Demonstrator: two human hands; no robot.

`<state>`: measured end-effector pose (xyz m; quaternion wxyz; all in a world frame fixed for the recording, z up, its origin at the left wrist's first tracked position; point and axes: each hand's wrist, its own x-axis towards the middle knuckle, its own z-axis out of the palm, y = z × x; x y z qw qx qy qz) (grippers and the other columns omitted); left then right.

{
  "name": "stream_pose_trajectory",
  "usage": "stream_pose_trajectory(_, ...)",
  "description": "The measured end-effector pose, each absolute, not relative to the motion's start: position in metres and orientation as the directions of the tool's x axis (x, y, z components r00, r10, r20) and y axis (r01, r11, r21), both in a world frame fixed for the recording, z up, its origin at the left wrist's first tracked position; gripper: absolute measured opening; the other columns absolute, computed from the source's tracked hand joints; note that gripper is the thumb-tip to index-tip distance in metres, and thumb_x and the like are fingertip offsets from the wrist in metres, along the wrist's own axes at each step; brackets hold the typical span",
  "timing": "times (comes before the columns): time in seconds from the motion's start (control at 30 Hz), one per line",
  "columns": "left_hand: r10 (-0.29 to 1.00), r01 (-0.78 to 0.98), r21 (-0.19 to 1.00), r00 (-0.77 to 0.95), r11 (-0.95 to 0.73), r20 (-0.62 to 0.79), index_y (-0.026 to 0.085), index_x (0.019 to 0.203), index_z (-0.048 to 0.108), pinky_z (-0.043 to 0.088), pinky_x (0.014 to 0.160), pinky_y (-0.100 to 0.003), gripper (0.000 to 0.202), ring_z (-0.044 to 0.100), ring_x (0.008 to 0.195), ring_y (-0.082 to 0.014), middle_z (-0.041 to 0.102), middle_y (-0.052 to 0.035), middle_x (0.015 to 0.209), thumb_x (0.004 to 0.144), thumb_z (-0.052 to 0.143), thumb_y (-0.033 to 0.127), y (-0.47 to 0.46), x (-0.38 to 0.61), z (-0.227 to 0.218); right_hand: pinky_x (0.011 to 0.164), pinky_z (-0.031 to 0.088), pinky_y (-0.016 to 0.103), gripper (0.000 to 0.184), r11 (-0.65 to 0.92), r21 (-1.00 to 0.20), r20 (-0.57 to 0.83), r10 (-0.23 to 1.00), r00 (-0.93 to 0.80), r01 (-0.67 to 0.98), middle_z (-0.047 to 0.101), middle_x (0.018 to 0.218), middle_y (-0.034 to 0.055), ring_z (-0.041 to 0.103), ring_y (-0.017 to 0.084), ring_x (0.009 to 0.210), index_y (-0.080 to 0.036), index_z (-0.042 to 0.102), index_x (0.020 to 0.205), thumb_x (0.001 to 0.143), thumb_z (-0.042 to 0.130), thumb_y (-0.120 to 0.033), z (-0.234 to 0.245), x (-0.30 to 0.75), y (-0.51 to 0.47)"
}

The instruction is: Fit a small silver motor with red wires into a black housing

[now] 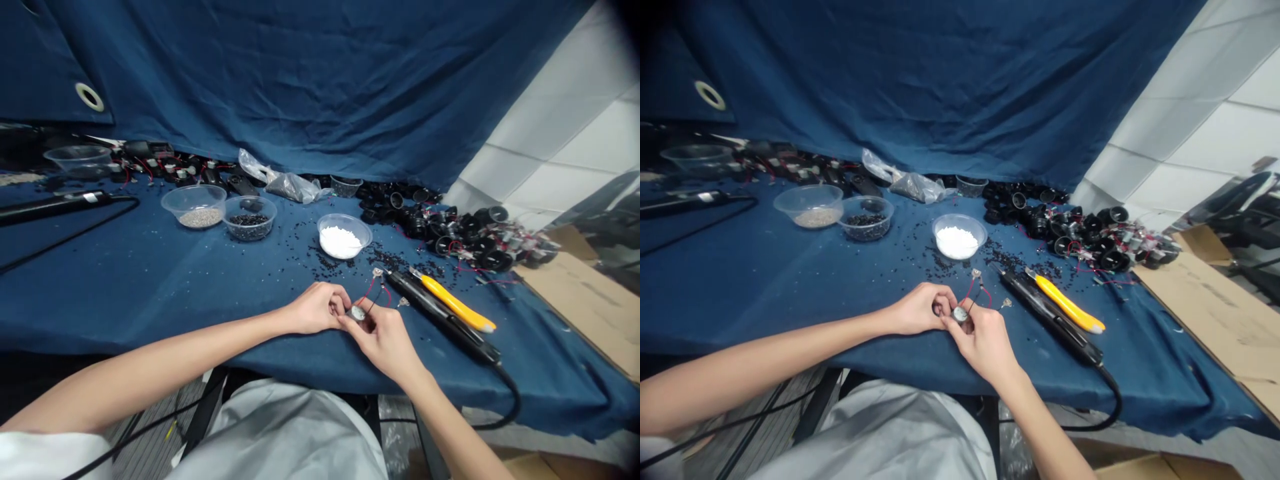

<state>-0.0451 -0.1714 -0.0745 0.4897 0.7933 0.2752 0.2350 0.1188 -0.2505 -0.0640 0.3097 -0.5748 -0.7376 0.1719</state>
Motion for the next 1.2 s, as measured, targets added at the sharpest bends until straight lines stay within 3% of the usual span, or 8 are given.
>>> stream_pose_trajectory(0.37,0.663,0.216,0.889,0.739,-0.403,0.121,0.009,0.089,0.061,0.044,0.062,-0.020,0.019,0.058,0.062,-0.0114,0.065,-0.0002,0.067,0.071,0.066,0.014,-0.176,-0.043,-0.064,0.050,0.030,0.019,0.027,0.199,-0.659,0.235,0.971,-0.053,0.726,0.050,0.054,-0.0041,0.049,0.010,0.049,-0.016,0.057,0.074,0.086,0.059,-0.040,-0.063,0.115,-0.250)
stream_pose_trajectory(0.53,0.641,0.245,0.837,0.752,-0.490,0.155,0.012,0.098,0.061,0.046,0.067,-0.019,0.027,0.061,0.071,-0.0110,0.067,0.0001,0.079,0.071,0.060,0.007,-0.178,-0.046,-0.066,0.052,0.032,0.022,0.024,0.197,-0.502,0.229,0.969,-0.091,0.842,0.061,0.060,-0.0010,0.059,0.015,0.054,-0.017,0.062,0.085,0.086,0.059,-0.041,-0.066,0.116,-0.246)
stream_pose_trajectory(0.7,0.605,0.288,0.759,0.778,-0.584,0.170,0.013,0.105,0.057,0.047,0.066,-0.019,0.030,0.061,0.071,-0.0110,0.065,0.0006,0.081,0.075,0.060,0.010,-0.178,-0.048,-0.064,0.053,0.035,0.027,0.033,0.150,-0.218,0.223,0.970,-0.100,0.964,0.070,0.071,0.0058,0.068,0.025,0.063,-0.016,0.060,0.100,0.093,0.048,-0.045,-0.069,0.110,-0.250)
stream_pose_trajectory(0.83,0.560,0.359,0.572,0.798,-0.738,0.221,0.011,0.104,0.059,0.047,0.080,-0.035,0.025,0.058,0.089,-0.0236,0.063,-0.0094,0.096,0.079,0.056,0.016,-0.192,-0.053,-0.051,0.052,0.039,0.029,0.033,0.119,-0.064,0.181,0.978,-0.106,0.991,0.070,0.072,0.0066,0.070,0.026,0.063,-0.013,0.055,0.110,0.097,0.040,-0.039,-0.063,0.101,-0.258)
stream_pose_trajectory(0.9,0.532,0.458,0.309,0.816,-0.833,0.225,0.009,0.104,0.058,0.047,0.080,-0.042,0.028,0.056,0.093,-0.0298,0.060,-0.0138,0.100,0.083,0.054,0.027,-0.201,-0.053,-0.045,0.051,0.040,0.030,0.029,0.100,-0.008,0.159,0.982,-0.097,0.995,0.071,0.072,0.0068,0.070,0.026,0.062,-0.013,0.054,0.110,0.098,0.040,-0.035,-0.057,0.096,-0.259)
stream_pose_trajectory(0.97,0.531,0.537,0.028,0.823,-0.843,0.201,0.009,0.104,0.056,0.049,0.073,-0.041,0.032,0.057,0.088,-0.0302,0.059,-0.0134,0.097,0.086,0.051,0.034,-0.206,-0.049,-0.043,0.050,0.041,0.030,0.024,0.074,0.036,0.132,0.988,-0.078,0.997,0.070,0.071,0.0072,0.070,0.026,0.061,-0.014,0.054,0.106,0.097,0.040,-0.031,-0.051,0.093,-0.257)
stream_pose_trajectory(1.0,0.541,0.559,-0.057,0.819,-0.827,0.191,0.009,0.103,0.056,0.050,0.070,-0.041,0.032,0.058,0.085,-0.0295,0.059,-0.0124,0.095,0.086,0.050,0.036,-0.207,-0.046,-0.043,0.049,0.042,0.030,0.022,0.054,0.053,0.117,0.991,-0.060,0.997,0.070,0.070,0.0075,0.070,0.027,0.061,-0.014,0.055,0.103,0.096,0.041,-0.030,-0.049,0.092,-0.255)
stream_pose_trajectory(1.2,0.573,0.590,-0.075,0.802,-0.804,0.166,0.012,0.098,0.054,0.052,0.061,-0.039,0.023,0.063,0.075,-0.0284,0.062,-0.0097,0.087,0.087,0.047,0.030,-0.194,-0.034,-0.048,0.051,0.047,0.032,0.020,0.011,0.071,0.117,0.993,-0.019,0.997,0.070,0.069,0.0078,0.070,0.028,0.061,-0.016,0.053,0.096,0.096,0.040,-0.032,-0.044,0.091,-0.249)
